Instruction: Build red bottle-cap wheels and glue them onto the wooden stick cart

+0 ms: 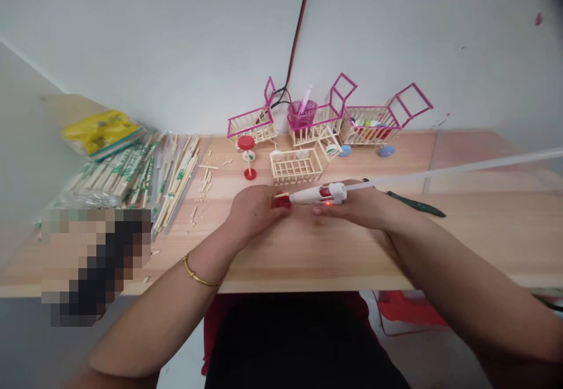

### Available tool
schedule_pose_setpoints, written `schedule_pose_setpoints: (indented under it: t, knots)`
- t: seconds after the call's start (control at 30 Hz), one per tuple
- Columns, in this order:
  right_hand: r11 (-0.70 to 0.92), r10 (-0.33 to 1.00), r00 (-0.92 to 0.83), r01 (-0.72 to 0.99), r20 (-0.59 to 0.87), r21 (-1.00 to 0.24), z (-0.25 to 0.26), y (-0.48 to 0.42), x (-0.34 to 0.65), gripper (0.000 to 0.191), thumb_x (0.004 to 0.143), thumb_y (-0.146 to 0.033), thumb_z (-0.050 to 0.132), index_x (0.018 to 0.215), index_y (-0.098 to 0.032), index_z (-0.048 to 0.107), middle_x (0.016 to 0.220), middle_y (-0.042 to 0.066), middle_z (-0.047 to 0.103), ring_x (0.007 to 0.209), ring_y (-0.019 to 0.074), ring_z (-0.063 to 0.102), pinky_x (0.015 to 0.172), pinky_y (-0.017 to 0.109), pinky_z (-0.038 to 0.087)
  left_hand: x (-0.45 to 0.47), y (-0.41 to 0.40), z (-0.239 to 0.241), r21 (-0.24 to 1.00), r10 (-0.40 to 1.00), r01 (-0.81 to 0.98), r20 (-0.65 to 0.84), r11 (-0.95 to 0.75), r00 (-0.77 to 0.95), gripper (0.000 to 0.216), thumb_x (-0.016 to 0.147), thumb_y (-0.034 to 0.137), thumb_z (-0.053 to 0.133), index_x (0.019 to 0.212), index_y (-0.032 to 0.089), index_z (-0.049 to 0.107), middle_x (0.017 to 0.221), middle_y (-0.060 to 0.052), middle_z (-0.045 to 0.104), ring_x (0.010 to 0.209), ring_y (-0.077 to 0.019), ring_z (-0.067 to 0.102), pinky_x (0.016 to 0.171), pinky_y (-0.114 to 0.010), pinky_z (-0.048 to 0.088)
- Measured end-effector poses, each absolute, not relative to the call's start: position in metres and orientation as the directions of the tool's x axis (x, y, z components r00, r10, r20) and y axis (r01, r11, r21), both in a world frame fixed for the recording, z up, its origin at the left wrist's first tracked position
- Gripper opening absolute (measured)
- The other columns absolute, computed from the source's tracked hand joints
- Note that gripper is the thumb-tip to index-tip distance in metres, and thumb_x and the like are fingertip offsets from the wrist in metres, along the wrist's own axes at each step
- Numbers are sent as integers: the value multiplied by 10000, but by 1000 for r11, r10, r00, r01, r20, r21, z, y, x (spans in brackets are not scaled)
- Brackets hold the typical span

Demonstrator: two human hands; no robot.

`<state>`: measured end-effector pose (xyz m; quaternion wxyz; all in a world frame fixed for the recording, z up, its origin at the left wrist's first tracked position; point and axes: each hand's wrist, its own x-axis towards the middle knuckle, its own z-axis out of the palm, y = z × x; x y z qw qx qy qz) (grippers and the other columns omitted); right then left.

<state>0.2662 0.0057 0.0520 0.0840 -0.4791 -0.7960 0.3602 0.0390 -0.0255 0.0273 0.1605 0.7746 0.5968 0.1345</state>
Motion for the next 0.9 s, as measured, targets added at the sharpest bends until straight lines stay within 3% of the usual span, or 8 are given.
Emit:
schedule_pose_setpoints:
  t: [0.27,0.47,0.9]
  knots:
    - [263,854,-500,657,-147,-706,50,1,266,295,743,-478,666,927,-252,709,951,34,732,884,258,665,748,355,506,38,-22,21,473,973,855,25,-212,227,220,738,381,666,884,226,722,841,-26,702,754,-182,619,664,-281,431]
    - [279,848,-517,621,-115,-732,37,1,263,317,721,-475,679,871,-196,697,801,37,719,747,226,657,621,309,481,40,-20,21,450,974,866,46,-217,220,222,744,374,670,885,209,718,824,-37,696,773,-192,617,685,-292,444]
    - [287,860,-503,616,-86,-733,46,1,263,304,737,-472,653,850,-194,704,773,41,710,720,217,640,596,298,457,41,-12,18,424,975,878,92,-221,201,263,784,373,652,957,180,690,884,-65,700,821,-205,622,715,-303,450]
